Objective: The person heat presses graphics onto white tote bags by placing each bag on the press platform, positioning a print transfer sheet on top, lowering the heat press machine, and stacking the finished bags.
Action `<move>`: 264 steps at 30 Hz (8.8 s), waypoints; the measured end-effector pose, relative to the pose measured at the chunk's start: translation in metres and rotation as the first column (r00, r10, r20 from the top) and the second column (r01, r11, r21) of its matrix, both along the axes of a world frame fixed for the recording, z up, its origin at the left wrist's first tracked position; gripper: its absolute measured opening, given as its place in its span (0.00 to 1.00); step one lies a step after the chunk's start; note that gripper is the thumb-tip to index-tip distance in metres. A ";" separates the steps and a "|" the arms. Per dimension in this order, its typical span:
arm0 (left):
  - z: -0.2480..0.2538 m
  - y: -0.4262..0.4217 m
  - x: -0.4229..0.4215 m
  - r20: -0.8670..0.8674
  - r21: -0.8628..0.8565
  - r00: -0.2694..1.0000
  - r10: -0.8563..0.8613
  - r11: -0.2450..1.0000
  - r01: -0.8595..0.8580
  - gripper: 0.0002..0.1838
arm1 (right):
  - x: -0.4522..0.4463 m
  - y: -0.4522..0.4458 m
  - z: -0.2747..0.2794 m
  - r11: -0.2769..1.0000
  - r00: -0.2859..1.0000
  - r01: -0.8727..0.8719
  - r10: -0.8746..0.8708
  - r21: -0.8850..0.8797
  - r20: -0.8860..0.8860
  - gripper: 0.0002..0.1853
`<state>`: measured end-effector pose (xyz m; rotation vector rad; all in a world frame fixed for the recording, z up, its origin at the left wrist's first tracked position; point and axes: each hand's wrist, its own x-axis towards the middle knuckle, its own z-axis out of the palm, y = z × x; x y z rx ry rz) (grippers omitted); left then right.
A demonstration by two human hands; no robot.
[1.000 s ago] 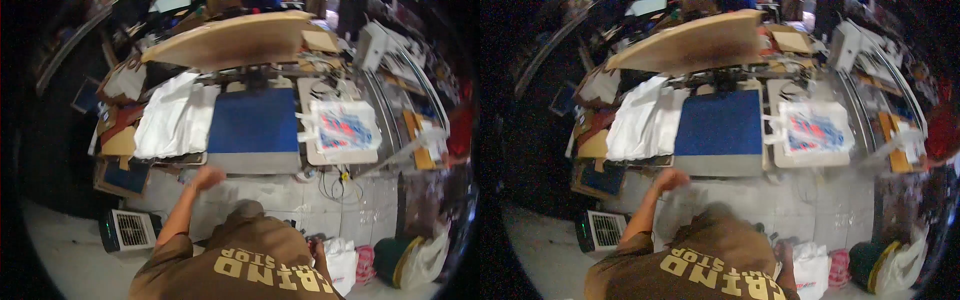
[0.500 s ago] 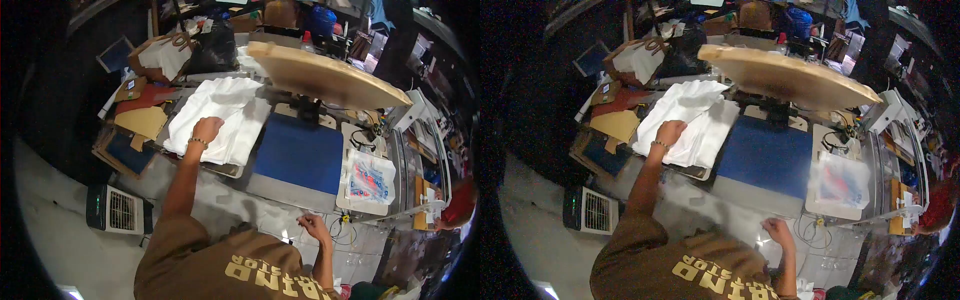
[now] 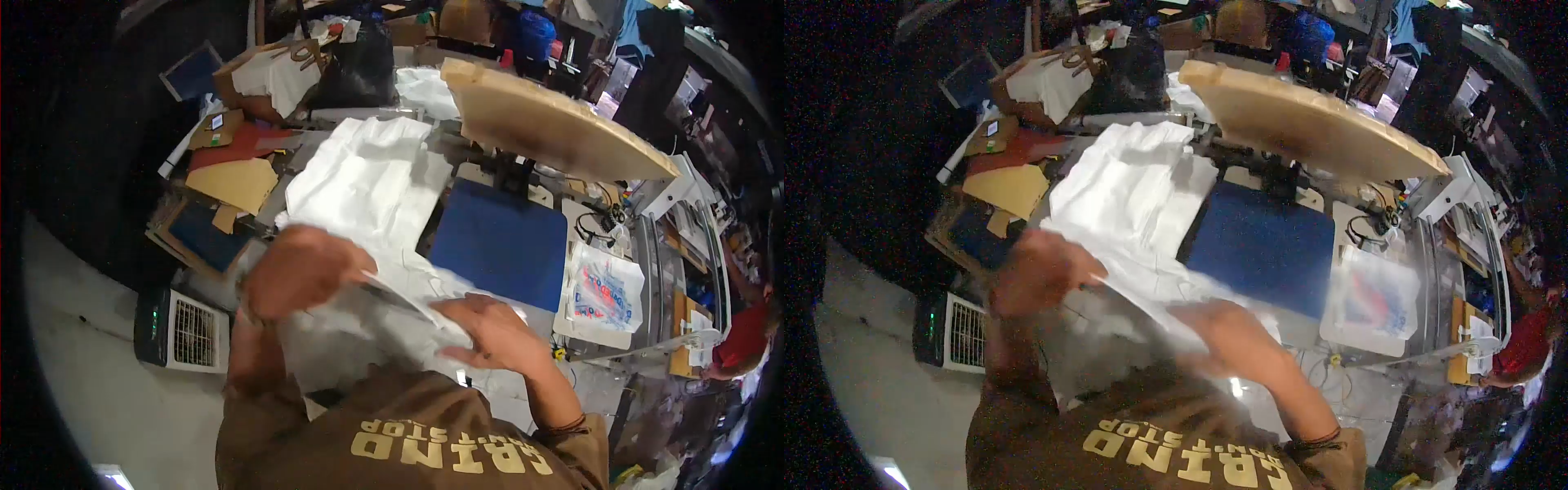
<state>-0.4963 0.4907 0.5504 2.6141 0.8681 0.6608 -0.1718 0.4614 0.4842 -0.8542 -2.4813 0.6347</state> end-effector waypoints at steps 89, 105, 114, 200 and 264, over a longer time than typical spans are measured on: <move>-0.016 0.284 -0.105 -0.141 -0.012 0.815 0.563 0.822 -0.570 0.35 | -0.088 0.155 -0.207 0.774 0.705 0.322 -0.580 -0.544 -0.407 0.24; -0.166 0.240 0.057 -0.525 0.038 0.464 0.713 0.565 -0.825 0.53 | -0.134 0.293 -0.195 0.396 0.437 -0.197 -0.783 -0.897 -0.442 0.28; -0.034 0.288 -0.101 -0.443 -0.125 0.609 0.657 0.628 -0.768 0.42 | -0.105 0.295 -0.209 0.415 0.510 -0.123 -0.753 -0.901 -0.416 0.18; -0.035 0.242 -0.135 0.079 -0.740 0.761 0.644 0.549 -0.388 0.39 | -0.199 0.438 -0.127 0.651 0.446 -0.272 -0.567 -0.709 -0.692 0.44; 0.044 0.288 -0.210 -0.170 -0.104 0.719 0.674 0.714 -0.693 0.27 | -0.193 0.252 -0.190 0.741 0.709 0.506 -0.649 -0.441 -0.277 0.63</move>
